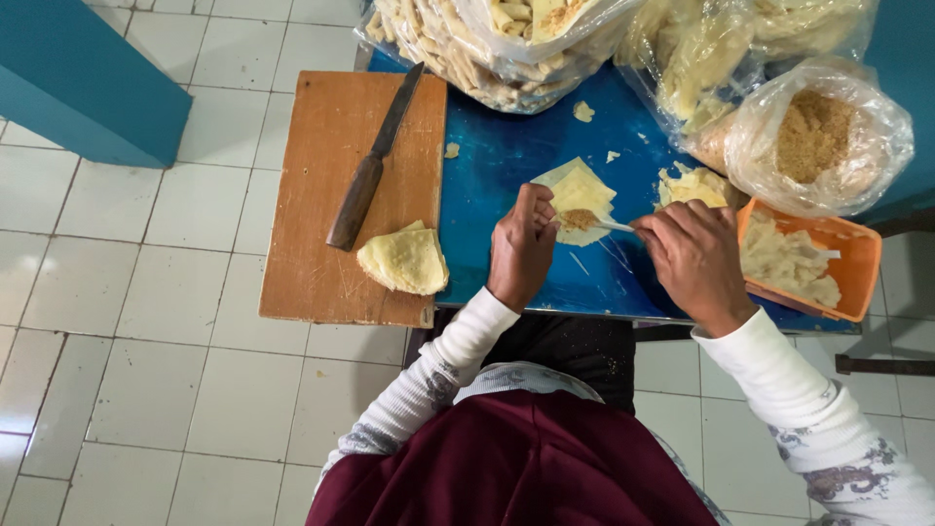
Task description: The person sits at a table assembling thin pastry sheets into a layered diamond stack, spooning brown sugar from a plastic bag onto the sheets, folding individual pieces over the filling, and placing the folded pieces into an orange container. A knife rests on a cutting board beside the work area.
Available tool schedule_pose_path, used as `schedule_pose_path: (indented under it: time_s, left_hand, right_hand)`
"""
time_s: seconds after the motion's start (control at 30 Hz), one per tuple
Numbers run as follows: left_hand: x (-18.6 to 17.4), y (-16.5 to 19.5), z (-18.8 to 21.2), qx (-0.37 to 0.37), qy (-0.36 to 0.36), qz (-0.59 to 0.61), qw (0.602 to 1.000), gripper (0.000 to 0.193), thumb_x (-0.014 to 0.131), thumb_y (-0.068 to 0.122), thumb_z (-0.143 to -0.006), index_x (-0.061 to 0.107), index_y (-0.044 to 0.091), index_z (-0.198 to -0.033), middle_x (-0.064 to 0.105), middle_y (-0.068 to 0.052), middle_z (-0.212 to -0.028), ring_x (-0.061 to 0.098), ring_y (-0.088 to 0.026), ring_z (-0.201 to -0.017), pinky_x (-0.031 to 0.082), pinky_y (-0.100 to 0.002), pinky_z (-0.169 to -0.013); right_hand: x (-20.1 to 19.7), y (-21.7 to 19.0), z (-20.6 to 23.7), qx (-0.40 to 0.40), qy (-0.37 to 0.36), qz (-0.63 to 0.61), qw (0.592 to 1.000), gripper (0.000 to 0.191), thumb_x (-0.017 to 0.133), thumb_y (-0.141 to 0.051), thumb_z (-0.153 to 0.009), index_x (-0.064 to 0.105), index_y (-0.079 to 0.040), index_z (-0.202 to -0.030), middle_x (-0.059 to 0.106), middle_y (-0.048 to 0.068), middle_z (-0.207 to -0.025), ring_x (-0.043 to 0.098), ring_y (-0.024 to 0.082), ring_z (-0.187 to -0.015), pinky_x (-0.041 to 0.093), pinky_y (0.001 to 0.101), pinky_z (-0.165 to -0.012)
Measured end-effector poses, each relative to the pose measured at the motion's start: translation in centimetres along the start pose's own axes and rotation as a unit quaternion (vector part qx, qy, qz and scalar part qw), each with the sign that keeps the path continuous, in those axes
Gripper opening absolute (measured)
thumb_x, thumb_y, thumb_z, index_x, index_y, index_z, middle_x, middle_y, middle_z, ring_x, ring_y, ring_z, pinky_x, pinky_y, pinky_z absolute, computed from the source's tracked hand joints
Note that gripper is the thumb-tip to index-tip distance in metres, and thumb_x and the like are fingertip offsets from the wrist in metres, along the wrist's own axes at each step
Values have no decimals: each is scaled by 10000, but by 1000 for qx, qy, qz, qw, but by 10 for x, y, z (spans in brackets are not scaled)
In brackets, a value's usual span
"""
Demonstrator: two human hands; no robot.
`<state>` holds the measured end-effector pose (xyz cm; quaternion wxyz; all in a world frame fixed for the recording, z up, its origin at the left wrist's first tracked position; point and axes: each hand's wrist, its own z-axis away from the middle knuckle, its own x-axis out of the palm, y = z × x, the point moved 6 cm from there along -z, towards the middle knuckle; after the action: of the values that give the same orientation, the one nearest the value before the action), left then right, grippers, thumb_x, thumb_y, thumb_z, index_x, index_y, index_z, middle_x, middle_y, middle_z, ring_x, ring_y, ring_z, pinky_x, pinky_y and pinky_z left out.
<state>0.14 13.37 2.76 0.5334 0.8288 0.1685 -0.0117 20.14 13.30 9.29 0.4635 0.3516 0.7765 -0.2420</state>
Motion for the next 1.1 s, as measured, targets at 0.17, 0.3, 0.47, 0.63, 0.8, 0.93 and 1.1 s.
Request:
schedule_pose_path:
  time_s: [0.17, 0.3, 0.47, 0.63, 0.8, 0.93, 1.1]
  left_hand:
    - [0, 5, 0, 3, -4, -43, 999, 335, 634, -98, -875, 541, 28, -1171, 646, -94, -859, 656, -220, -728, 548, -340, -660]
    - [-1, 13, 0, 47, -4, -119, 992, 334, 619, -91, -887, 543, 32, -1188, 633, -106, -837, 634, -293, -787, 528, -421, -695]
    - [-4, 20, 3, 67, 5, -145, 987, 378, 614, -96, -866, 527, 28, -1212, 620, -128, -872, 636, -343, -830, 523, -452, -722]
    - [-3, 17, 4, 32, -3, -128, 991, 390, 613, -95, -858, 513, 25, -1216, 602, -130, -875, 651, -331, -826, 525, -440, -688]
    - [2, 17, 4, 37, -13, -105, 994, 447, 602, -125, -858, 519, 28, -1269, 614, -135, -880, 651, -344, -846, 527, -457, -719]
    - [1, 19, 4, 48, -19, -106, 993, 517, 586, -130, -861, 505, 30, -1345, 669, -160, -982, 668, -350, -920, 547, -445, -777]
    - [-1, 22, 5, 48, -18, -113, 992, 550, 616, -119, -835, 497, 20, -1353, 659, -208, -1050, 643, -408, -983, 534, -468, -827]
  right_hand:
    - [-8, -8, 9, -66, 35, 120, 990, 84, 778, -164, -1009, 745, -179, -1085, 629, -58, -975, 583, 144, -966, 357, 358, -913]
    - [-10, -3, 16, -64, 37, 157, 985, 82, 771, -165, -1006, 751, -193, -1081, 629, -80, -968, 581, 132, -949, 344, 364, -906]
    - [-11, -4, 20, -45, 51, 153, 986, 53, 742, -187, -1032, 758, -182, -1083, 645, -65, -984, 565, 142, -932, 334, 380, -904]
    - [-61, 45, 44, 60, 108, 223, 967, 77, 691, -164, -1135, 745, -125, -1098, 631, 38, -994, 565, 245, -1018, 359, 385, -959]
    - [-71, 96, 44, 91, 150, 201, 964, 148, 582, -71, -1108, 687, -76, -1212, 603, 90, -1131, 550, 258, -1095, 402, 379, -962]
    - [-52, 67, 24, 69, 208, 188, 957, 213, 660, 29, -965, 758, -67, -1128, 683, 120, -1056, 616, 321, -970, 445, 498, -848]
    - [20, 3, 0, 111, 42, -49, 992, 147, 790, -141, -920, 754, -98, -1056, 663, 95, -945, 613, 315, -901, 462, 455, -779]
